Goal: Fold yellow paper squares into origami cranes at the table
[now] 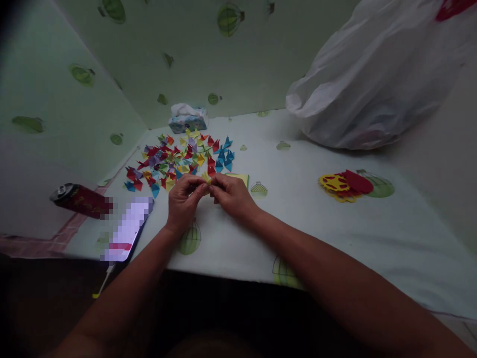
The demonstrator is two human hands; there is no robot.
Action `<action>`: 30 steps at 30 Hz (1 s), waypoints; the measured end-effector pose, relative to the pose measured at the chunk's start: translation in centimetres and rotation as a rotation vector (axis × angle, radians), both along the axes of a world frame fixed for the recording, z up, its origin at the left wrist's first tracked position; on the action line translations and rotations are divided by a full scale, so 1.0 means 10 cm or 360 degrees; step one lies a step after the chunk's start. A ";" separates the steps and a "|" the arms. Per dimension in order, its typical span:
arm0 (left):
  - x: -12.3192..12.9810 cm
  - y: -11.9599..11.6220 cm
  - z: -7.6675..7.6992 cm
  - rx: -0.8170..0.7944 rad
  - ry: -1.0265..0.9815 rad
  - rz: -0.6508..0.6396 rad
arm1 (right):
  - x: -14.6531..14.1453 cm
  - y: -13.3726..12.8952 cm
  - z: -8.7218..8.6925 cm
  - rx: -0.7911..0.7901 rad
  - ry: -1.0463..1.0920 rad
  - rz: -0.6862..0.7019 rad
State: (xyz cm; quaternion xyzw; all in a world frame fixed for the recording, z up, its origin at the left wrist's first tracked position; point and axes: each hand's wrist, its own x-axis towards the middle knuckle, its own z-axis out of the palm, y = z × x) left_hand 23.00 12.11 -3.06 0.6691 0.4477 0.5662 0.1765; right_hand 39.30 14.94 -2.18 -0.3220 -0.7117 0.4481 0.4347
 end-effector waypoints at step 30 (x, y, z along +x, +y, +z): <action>0.01 -0.03 0.03 0.0160 0.0319 0.0098 | -0.01 0.00 -0.03 0.0390 -0.0338 -0.0086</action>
